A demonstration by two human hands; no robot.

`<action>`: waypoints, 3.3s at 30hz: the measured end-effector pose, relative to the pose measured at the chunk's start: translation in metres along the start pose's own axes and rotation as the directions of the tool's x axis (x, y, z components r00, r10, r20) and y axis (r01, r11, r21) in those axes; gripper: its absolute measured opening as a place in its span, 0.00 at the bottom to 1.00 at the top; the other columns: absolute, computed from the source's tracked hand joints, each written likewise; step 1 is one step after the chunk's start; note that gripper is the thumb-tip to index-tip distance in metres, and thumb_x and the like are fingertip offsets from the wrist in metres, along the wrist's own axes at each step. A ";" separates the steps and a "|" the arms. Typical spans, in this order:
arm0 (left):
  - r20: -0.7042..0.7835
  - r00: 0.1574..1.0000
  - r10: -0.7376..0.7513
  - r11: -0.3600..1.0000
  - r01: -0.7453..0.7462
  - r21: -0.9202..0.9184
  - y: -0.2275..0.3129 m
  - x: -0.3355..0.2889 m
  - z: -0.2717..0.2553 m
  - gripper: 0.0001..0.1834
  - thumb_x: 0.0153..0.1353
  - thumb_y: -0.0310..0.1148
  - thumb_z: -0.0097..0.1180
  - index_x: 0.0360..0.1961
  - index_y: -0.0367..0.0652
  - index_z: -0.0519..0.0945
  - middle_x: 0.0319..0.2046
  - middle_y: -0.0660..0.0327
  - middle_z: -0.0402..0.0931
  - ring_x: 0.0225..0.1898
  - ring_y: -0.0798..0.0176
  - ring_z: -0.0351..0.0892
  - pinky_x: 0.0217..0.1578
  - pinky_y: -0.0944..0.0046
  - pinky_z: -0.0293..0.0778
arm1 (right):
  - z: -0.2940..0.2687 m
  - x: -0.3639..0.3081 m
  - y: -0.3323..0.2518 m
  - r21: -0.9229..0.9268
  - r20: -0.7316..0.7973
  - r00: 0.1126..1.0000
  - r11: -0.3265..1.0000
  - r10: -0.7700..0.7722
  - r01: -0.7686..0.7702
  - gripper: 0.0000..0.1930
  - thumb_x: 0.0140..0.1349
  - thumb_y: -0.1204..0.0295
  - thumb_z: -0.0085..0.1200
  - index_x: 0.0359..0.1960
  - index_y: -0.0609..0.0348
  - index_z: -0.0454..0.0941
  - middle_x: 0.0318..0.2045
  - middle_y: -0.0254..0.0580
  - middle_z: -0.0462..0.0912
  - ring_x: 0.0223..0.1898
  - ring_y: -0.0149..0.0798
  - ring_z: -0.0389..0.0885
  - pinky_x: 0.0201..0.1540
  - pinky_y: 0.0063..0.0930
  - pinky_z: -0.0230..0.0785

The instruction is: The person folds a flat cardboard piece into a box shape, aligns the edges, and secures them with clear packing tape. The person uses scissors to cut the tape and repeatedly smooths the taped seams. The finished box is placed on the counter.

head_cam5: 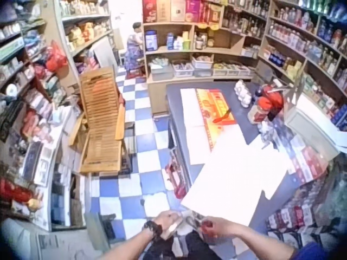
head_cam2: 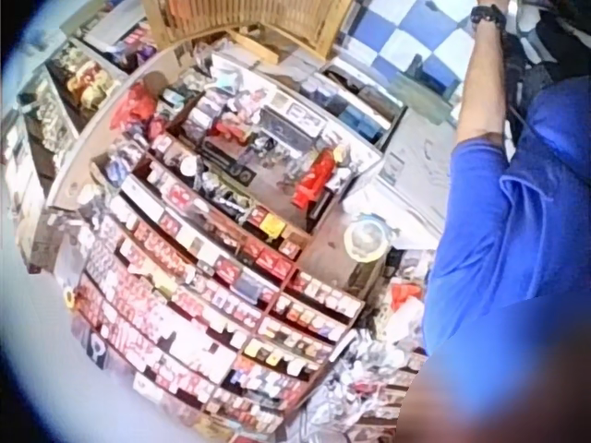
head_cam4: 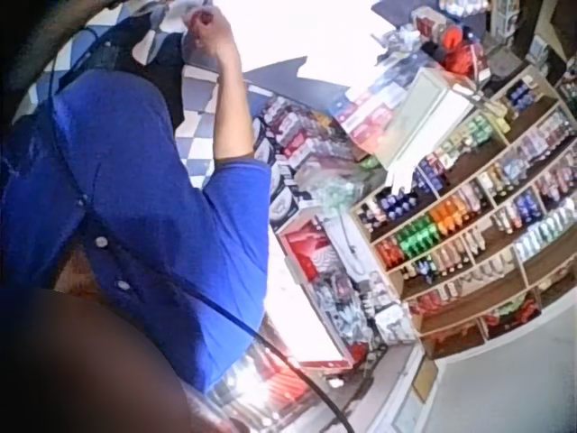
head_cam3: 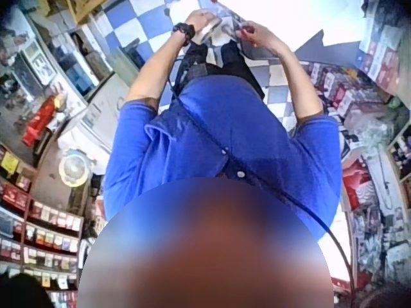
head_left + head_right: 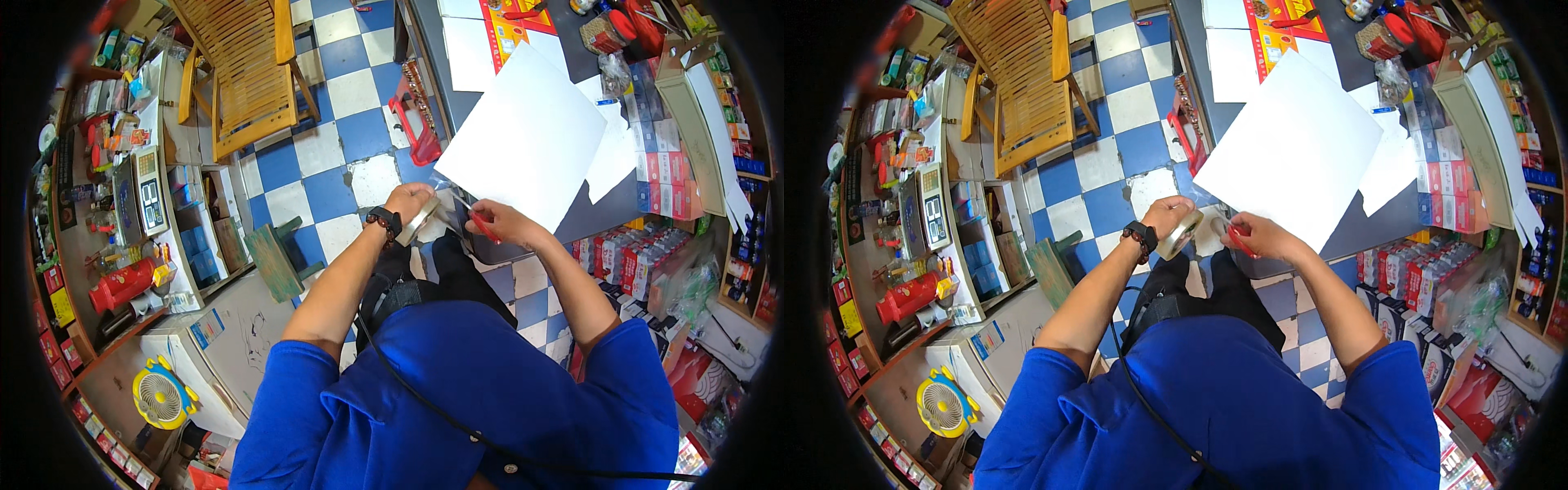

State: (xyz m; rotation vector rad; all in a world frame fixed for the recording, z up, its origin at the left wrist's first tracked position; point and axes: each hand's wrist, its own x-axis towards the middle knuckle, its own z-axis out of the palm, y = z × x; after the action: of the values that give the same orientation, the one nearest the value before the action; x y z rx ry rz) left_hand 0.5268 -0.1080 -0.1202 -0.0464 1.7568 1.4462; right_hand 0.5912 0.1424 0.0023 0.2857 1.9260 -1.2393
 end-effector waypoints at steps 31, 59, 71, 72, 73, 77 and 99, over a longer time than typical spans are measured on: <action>-0.007 0.997 -0.080 0.963 0.079 0.259 -0.028 -0.008 -0.040 0.15 0.70 0.38 0.55 0.46 0.39 0.86 0.43 0.55 0.87 0.46 0.60 0.83 0.51 0.62 0.76 | 0.016 0.002 -0.021 -0.559 0.144 0.982 0.808 -0.126 0.185 0.22 0.64 0.62 0.64 0.57 0.56 0.78 0.41 0.48 0.87 0.42 0.39 0.86 0.46 0.30 0.76; -0.055 0.997 -0.048 0.965 0.061 0.257 -0.016 -0.036 -0.050 0.12 0.68 0.35 0.53 0.44 0.44 0.86 0.39 0.61 0.86 0.42 0.65 0.81 0.49 0.63 0.76 | 0.053 0.108 -0.008 -0.901 -0.365 0.432 0.429 -0.825 0.059 0.15 0.51 0.73 0.61 0.42 0.52 0.75 0.47 0.40 0.77 0.46 0.42 0.76 0.54 0.39 0.67; -0.032 0.993 0.114 0.938 -0.097 0.333 -0.011 -0.029 -0.067 0.12 0.66 0.36 0.55 0.42 0.44 0.87 0.37 0.59 0.86 0.41 0.63 0.82 0.48 0.63 0.76 | 0.048 0.077 -0.017 -0.766 -0.492 0.412 0.606 -0.767 0.214 0.19 0.54 0.67 0.66 0.46 0.56 0.76 0.48 0.46 0.75 0.54 0.50 0.73 0.60 0.47 0.63; -0.054 0.990 0.128 0.929 -0.101 0.356 -0.008 -0.028 -0.067 0.12 0.67 0.37 0.56 0.42 0.44 0.87 0.37 0.59 0.86 0.42 0.64 0.82 0.47 0.63 0.76 | 0.036 0.066 -0.012 -0.752 -0.515 0.404 0.625 -0.756 0.210 0.20 0.54 0.66 0.67 0.47 0.56 0.77 0.49 0.46 0.75 0.55 0.51 0.73 0.61 0.47 0.63; -0.068 0.993 0.092 0.946 -0.066 0.317 -0.006 -0.027 -0.068 0.12 0.67 0.37 0.56 0.43 0.43 0.87 0.38 0.59 0.87 0.41 0.64 0.82 0.47 0.63 0.76 | 0.023 0.056 -0.005 -0.748 -0.527 0.377 0.626 -0.762 0.219 0.20 0.54 0.66 0.68 0.47 0.57 0.77 0.50 0.47 0.76 0.55 0.52 0.73 0.61 0.48 0.64; -0.090 0.996 -0.024 1.000 0.022 -0.015 -0.006 -0.018 -0.066 0.13 0.70 0.38 0.55 0.45 0.42 0.84 0.37 0.63 0.83 0.38 0.67 0.80 0.41 0.64 0.77 | -0.063 0.020 0.041 -0.551 -0.789 0.399 0.826 -0.467 -0.122 0.23 0.53 0.78 0.57 0.55 0.59 0.75 0.63 0.54 0.73 0.62 0.56 0.71 0.63 0.49 0.65; -0.170 0.985 -0.002 0.999 -0.006 -0.049 0.003 -0.005 0.002 0.12 0.70 0.35 0.55 0.43 0.40 0.86 0.40 0.63 0.84 0.42 0.65 0.81 0.46 0.64 0.76 | -0.138 -0.023 0.087 -0.807 -0.347 0.878 0.582 -0.329 -0.101 0.21 0.52 0.79 0.63 0.50 0.66 0.79 0.54 0.51 0.75 0.57 0.50 0.75 0.59 0.40 0.74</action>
State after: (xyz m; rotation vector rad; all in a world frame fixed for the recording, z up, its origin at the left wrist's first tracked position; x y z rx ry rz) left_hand 0.5296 -0.1078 -0.1151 -0.1995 1.8579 1.5246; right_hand 0.5860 0.3061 -0.0118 -0.0573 2.7622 -0.2129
